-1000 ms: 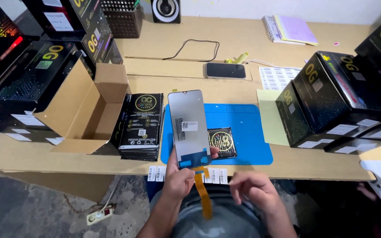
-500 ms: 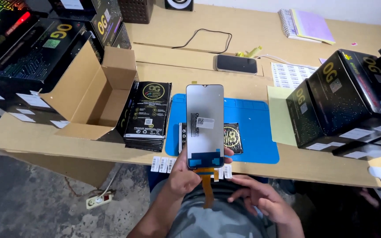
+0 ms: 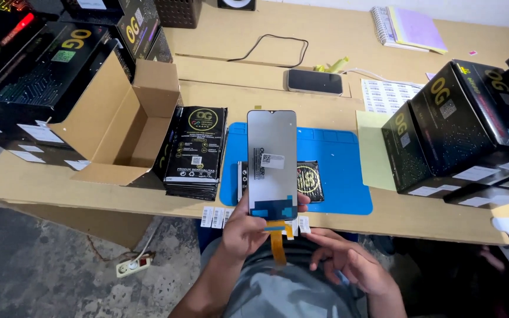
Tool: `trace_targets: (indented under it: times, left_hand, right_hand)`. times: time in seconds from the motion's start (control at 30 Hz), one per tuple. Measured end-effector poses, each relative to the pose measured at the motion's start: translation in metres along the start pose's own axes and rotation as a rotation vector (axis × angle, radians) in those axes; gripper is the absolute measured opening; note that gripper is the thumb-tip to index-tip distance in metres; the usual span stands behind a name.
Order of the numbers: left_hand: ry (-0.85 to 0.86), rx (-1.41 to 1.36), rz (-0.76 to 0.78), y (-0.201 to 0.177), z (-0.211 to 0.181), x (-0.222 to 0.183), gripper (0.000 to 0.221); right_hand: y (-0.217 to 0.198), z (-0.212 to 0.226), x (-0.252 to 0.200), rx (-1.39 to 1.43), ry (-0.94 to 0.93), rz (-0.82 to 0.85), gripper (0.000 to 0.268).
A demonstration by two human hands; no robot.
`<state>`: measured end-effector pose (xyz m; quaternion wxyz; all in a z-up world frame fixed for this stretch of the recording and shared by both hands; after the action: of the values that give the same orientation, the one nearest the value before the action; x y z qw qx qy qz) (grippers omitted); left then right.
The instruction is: Applying protective stickers to phone screens and placing them into retail boxes.
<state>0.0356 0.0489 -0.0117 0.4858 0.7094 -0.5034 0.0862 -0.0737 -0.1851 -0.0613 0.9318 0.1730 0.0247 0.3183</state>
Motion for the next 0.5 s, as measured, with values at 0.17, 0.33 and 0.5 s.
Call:
trace_targets:
  times: [0.17,0.33,0.5]
  left_hand:
    - [-0.012,0.041,-0.024,0.000,0.000,0.002,0.065]
    - [-0.021,0.081,-0.049,0.003,-0.001,0.005,0.066]
    - [-0.039,0.126,-0.029,0.003,0.005,0.000,0.069]
  right_hand:
    - [0.002,-0.003,0.004,-0.045,-0.114,0.037,0.077]
    - [-0.004,-0.007,-0.010,-0.044,-0.212,0.092,0.071]
    - [0.019,0.020,-0.010,-0.125,-0.289,-0.040,0.065]
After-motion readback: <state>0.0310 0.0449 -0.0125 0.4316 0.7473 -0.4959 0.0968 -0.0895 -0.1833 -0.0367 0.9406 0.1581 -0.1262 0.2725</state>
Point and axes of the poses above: each hand's wrist, its own x-axis towards the middle knuckle, its own y-axis out of the palm, z = x × y, the point moved 2 cm from there along x, towards the middle knuckle, and after that the axes turned 13 degrees about z, right-handed, at the moved point
